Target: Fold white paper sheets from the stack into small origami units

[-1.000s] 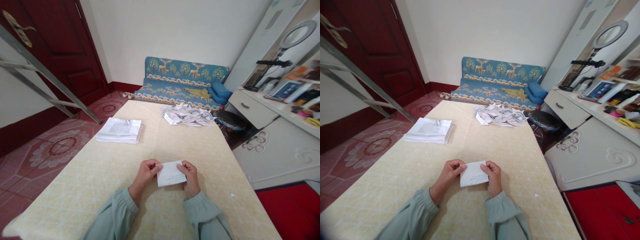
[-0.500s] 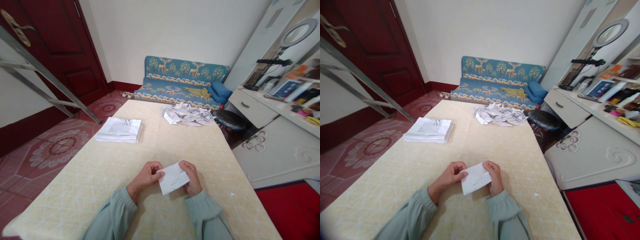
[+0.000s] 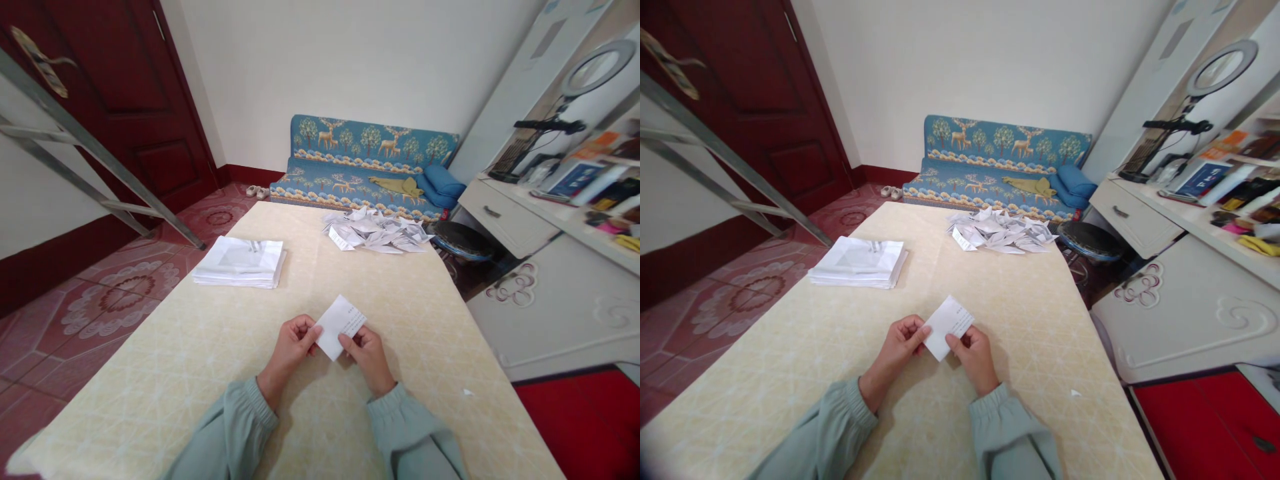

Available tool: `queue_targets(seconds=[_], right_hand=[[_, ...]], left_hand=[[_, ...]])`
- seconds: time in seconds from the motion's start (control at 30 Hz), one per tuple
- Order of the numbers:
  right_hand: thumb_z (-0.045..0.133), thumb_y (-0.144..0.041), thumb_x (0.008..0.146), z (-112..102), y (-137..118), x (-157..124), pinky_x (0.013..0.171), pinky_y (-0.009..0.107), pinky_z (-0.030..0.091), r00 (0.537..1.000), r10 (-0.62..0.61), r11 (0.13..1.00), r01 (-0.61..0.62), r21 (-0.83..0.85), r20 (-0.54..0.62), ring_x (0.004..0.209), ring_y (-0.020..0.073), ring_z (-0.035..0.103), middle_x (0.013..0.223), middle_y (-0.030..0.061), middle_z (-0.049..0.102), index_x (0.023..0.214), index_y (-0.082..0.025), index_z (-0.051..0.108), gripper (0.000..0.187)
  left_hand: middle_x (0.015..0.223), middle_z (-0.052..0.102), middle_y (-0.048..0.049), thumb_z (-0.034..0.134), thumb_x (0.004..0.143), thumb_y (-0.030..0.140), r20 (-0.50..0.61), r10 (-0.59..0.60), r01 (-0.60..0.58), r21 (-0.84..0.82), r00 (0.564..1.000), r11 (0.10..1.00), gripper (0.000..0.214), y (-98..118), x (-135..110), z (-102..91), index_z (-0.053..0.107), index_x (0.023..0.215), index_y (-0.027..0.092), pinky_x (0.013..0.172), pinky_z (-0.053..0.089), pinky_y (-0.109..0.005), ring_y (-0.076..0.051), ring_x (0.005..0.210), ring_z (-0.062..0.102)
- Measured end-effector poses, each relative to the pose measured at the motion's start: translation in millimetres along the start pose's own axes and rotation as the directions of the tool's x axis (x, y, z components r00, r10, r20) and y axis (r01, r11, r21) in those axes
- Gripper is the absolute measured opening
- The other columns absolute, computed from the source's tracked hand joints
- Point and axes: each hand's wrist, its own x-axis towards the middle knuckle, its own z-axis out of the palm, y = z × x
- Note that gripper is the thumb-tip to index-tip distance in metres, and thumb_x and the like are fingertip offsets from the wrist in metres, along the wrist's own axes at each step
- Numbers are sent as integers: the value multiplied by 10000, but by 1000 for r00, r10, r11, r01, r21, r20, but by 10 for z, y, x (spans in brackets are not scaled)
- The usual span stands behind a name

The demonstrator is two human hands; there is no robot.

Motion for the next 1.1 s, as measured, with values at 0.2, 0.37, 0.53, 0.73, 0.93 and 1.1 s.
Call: queue_targets(seconds=[0.2, 0.37, 0.53, 0.73, 0.93, 1.1], right_hand=[[585, -426, 803, -19, 18, -19, 451, 226, 305, 992, -51, 998, 49, -27, -114, 464, 100, 420, 497, -24, 510, 592, -152, 572, 346], [585, -402, 810, -11, 1, -25, 528, 228, 336, 966, -118, 993, 121, -3, -232, 571, 117, 431, 580, -26, 503, 637, -163, 541, 297], [579, -418, 804, -12, 10, -26, 486, 218, 287, 948, -95, 995, 101, 6, -305, 532, 107, 356, 543, -48, 417, 611, -184, 483, 319], [569, -415, 800, -22, 8, -39, 481, 226, 277, 939, -129, 991, 112, -72, -320, 538, 112, 350, 544, -31, 433, 601, -167, 540, 320], [570, -361, 803, -16, -5, -59, 471, 221, 251, 970, -143, 986, 123, -112, -195, 535, 99, 313, 536, -35, 374, 558, -167, 493, 322], [570, -363, 803, 20, -33, -76, 468, 227, 235, 988, -137, 983, 127, -136, -65, 520, 94, 303, 520, -42, 341, 524, -170, 456, 357]], left_hand=[[462, 481, 49, 655, 746, 423, 41, 10, -11, 21, 999, 1000, 327, 5, -6, 8, 526, 661, 135, 384, 280, -160, -51, 374, 407], [481, 499, 40, 646, 754, 420, 114, -5, -2, 62, 993, 998, 326, 0, -40, 20, 513, 661, 137, 400, 290, -165, -53, 388, 408], [526, 552, 7, 637, 763, 396, 306, -65, 14, 165, 950, 986, 312, 27, -72, 53, 500, 650, 140, 421, 303, -176, -67, 420, 435], [549, 518, 14, 666, 738, 372, 395, -60, 1, 148, 917, 989, 310, 31, -72, 56, 531, 623, 117, 463, 285, -187, -74, 484, 428], [722, 619, -43, 678, 730, 384, 322, -33, 22, 36, 946, 999, 313, 27, -33, 81, 646, 819, 86, 594, 410, -235, -132, 628, 536], [612, 548, -8, 666, 742, 397, 123, 10, -11, 4, 992, 1000, 313, 31, 3, 71, 600, 699, 94, 523, 367, -209, -99, 554, 470]])
